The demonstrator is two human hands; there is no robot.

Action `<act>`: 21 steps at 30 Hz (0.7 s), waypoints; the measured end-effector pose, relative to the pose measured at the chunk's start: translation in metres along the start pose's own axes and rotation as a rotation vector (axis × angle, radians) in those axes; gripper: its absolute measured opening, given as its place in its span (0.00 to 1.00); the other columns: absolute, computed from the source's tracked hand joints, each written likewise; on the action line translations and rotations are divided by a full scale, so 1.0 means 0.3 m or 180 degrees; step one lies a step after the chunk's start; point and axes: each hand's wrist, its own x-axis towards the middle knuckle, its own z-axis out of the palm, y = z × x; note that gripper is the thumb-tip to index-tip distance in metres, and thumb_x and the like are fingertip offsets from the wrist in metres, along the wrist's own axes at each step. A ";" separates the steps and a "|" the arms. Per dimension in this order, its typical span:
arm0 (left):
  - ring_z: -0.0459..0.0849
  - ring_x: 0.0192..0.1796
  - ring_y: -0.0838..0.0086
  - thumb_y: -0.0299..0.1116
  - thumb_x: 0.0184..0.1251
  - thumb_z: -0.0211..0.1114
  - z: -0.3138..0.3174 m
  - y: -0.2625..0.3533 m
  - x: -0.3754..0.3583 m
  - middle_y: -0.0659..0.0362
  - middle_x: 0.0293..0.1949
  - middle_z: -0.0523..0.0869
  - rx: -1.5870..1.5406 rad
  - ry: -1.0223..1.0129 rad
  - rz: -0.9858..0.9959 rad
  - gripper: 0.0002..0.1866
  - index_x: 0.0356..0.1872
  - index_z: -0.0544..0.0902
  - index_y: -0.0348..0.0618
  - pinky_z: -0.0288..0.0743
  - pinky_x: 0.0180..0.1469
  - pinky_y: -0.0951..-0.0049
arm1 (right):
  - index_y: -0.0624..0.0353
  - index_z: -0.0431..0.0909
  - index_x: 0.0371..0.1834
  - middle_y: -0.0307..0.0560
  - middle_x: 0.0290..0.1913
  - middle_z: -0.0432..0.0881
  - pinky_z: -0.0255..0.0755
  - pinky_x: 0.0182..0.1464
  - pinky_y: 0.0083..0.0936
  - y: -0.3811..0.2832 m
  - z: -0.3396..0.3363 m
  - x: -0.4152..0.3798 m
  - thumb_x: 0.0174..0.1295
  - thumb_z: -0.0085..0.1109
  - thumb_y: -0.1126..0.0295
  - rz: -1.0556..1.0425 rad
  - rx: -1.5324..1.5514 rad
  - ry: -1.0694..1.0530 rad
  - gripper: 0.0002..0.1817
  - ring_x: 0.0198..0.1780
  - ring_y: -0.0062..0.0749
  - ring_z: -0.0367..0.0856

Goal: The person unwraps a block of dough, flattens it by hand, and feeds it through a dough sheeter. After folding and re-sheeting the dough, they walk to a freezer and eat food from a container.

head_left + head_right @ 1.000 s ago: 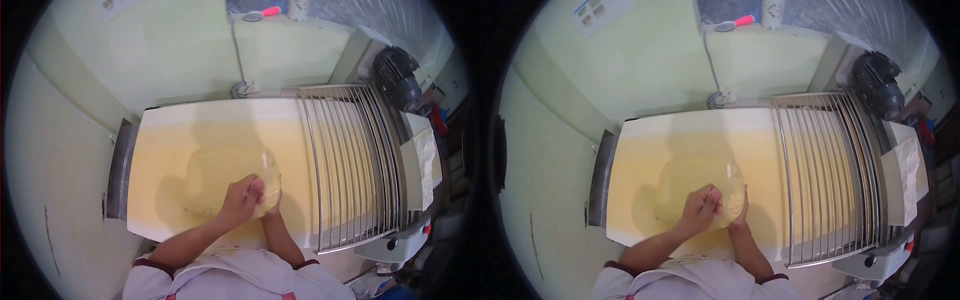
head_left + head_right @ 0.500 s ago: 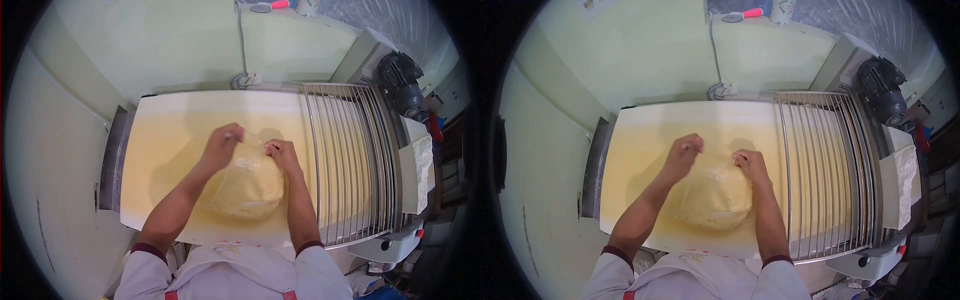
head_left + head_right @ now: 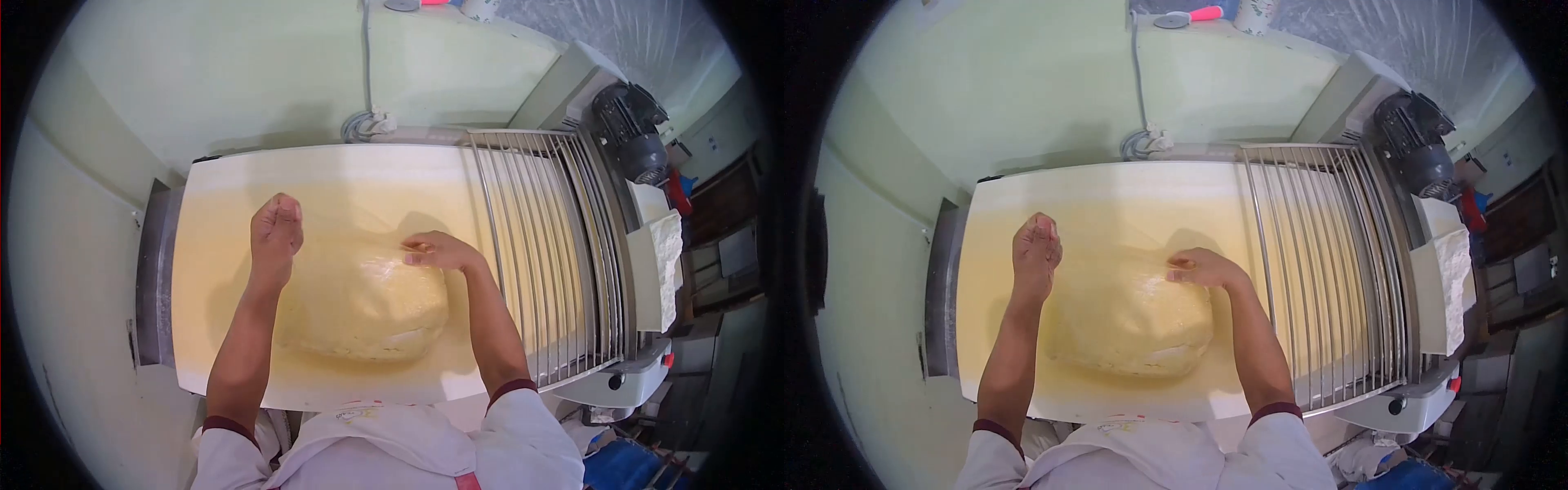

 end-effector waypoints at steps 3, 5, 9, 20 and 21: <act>0.57 0.16 0.90 0.48 0.77 0.53 0.111 0.054 0.008 0.73 0.16 0.62 0.0428 -0.0483 0.0211 0.19 0.29 0.73 0.45 0.50 0.18 0.83 | 0.63 0.84 0.44 0.42 0.35 0.86 0.75 0.40 0.23 0.026 -0.009 -0.036 0.62 0.66 0.66 0.0489 0.0412 -0.0127 0.12 0.34 0.23 0.80; 0.57 0.16 0.90 0.47 0.77 0.53 0.133 0.037 0.030 0.73 0.15 0.63 0.0669 -0.0573 0.0189 0.19 0.29 0.73 0.45 0.50 0.17 0.83 | 0.64 0.84 0.42 0.39 0.32 0.84 0.73 0.38 0.22 0.062 -0.018 -0.099 0.63 0.65 0.67 0.0425 0.0801 0.0259 0.11 0.33 0.20 0.76; 0.57 0.15 0.90 0.46 0.78 0.52 0.092 -0.046 0.074 0.72 0.15 0.64 0.0627 -0.0231 -0.0002 0.19 0.29 0.72 0.45 0.50 0.17 0.83 | 0.65 0.84 0.36 0.37 0.28 0.81 0.70 0.35 0.21 0.052 0.056 -0.199 0.64 0.64 0.71 0.0406 0.0748 0.1177 0.07 0.30 0.18 0.74; 0.54 0.17 0.90 0.44 0.78 0.53 0.002 -0.140 0.078 0.73 0.16 0.60 0.0571 0.0179 -0.0710 0.17 0.28 0.72 0.47 0.47 0.18 0.83 | 0.64 0.80 0.31 0.51 0.27 0.83 0.73 0.34 0.26 0.192 0.029 -0.061 0.63 0.58 0.73 0.0244 0.0470 0.1632 0.06 0.28 0.31 0.80; 0.54 0.17 0.90 0.44 0.78 0.53 -0.014 -0.148 0.078 0.73 0.16 0.61 0.0575 0.0320 -0.0781 0.17 0.28 0.72 0.48 0.47 0.19 0.83 | 0.64 0.80 0.31 0.51 0.28 0.83 0.73 0.35 0.28 0.167 0.008 -0.023 0.63 0.58 0.72 0.0369 0.0245 0.1621 0.07 0.29 0.33 0.80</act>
